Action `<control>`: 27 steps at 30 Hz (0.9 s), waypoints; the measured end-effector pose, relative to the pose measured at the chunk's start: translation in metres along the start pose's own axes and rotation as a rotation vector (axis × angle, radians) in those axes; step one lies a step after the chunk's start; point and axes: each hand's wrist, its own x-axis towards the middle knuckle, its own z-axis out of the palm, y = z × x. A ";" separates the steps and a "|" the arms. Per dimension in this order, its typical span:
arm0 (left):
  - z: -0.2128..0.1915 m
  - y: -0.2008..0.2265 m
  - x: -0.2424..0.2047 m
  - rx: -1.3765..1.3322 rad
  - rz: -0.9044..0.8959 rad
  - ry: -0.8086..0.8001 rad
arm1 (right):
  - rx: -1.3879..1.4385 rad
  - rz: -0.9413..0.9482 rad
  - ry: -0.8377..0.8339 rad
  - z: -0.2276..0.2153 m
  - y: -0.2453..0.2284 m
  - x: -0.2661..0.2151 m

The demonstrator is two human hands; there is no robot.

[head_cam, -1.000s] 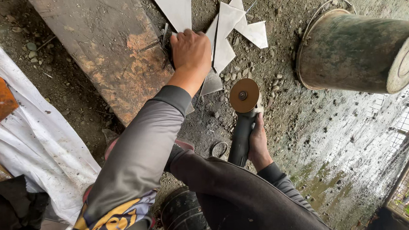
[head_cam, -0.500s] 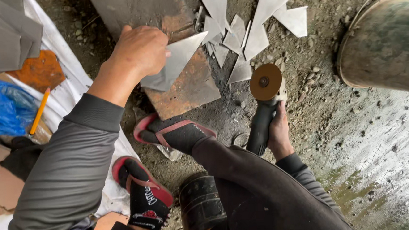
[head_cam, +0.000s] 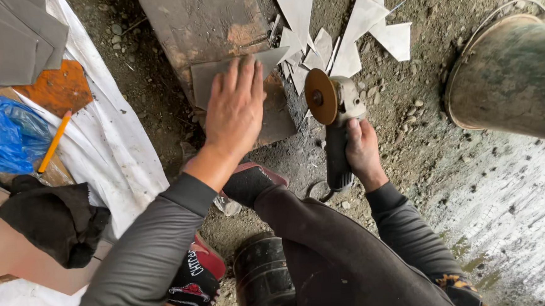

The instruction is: The person uses an angle grinder to cut triangular metal sheets on a workbench. They hold the sheets with one hand and guide the grinder with the other, producing sparks as the blade cuts through the metal. The person repeatedly repositions the sheets to make precise cuts along marked lines.

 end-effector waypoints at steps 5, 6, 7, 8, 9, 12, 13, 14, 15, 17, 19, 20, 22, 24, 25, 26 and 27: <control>0.008 0.022 -0.020 -0.064 -0.101 -0.082 | -0.117 -0.069 -0.064 -0.007 -0.018 0.028; 0.010 0.024 -0.021 -0.078 -0.120 -0.089 | -0.133 -0.083 -0.082 -0.007 -0.022 0.033; 0.011 0.026 -0.021 -0.090 -0.135 -0.096 | -0.147 -0.074 -0.081 -0.007 -0.027 0.038; 0.012 0.027 -0.022 -0.095 -0.133 -0.089 | -0.162 -0.064 -0.080 -0.008 -0.031 0.043; 0.012 0.026 -0.023 -0.096 -0.133 -0.080 | -0.173 -0.059 -0.080 -0.007 -0.036 0.049; 0.014 0.023 -0.025 -0.125 -0.137 -0.069 | -0.239 -0.095 -0.091 -0.004 -0.047 0.062; 0.016 0.025 -0.027 -0.143 -0.137 -0.071 | -0.219 -0.129 -0.092 -0.005 -0.049 0.061; 0.019 0.026 -0.028 -0.150 -0.139 -0.071 | -0.198 -0.163 -0.093 -0.006 -0.050 0.061; 0.021 0.026 -0.028 -0.153 -0.146 -0.070 | -0.175 -0.201 -0.098 -0.004 -0.052 0.061; 0.024 0.025 -0.028 -0.150 -0.150 -0.067 | -0.142 -0.192 -0.103 -0.001 -0.057 0.062; 0.026 0.024 -0.029 -0.137 -0.143 -0.069 | -0.126 -0.183 -0.107 0.000 -0.060 0.064; 0.027 0.025 -0.029 -0.134 -0.141 -0.063 | -0.126 -0.175 -0.109 0.000 -0.061 0.064; 0.029 0.025 -0.030 -0.127 -0.133 -0.053 | -0.145 -0.148 -0.110 0.000 -0.061 0.064; 0.030 0.026 -0.031 -0.130 -0.133 -0.060 | -0.185 -0.109 -0.105 0.000 -0.060 0.064; 0.030 0.025 -0.031 -0.131 -0.134 -0.064 | -0.194 -0.128 -0.097 0.000 -0.060 0.064; 0.030 0.025 -0.031 -0.124 -0.133 -0.065 | -0.202 -0.147 -0.089 0.001 -0.060 0.064; 0.031 0.025 -0.032 -0.118 -0.131 -0.068 | -0.211 -0.165 -0.081 0.001 -0.060 0.063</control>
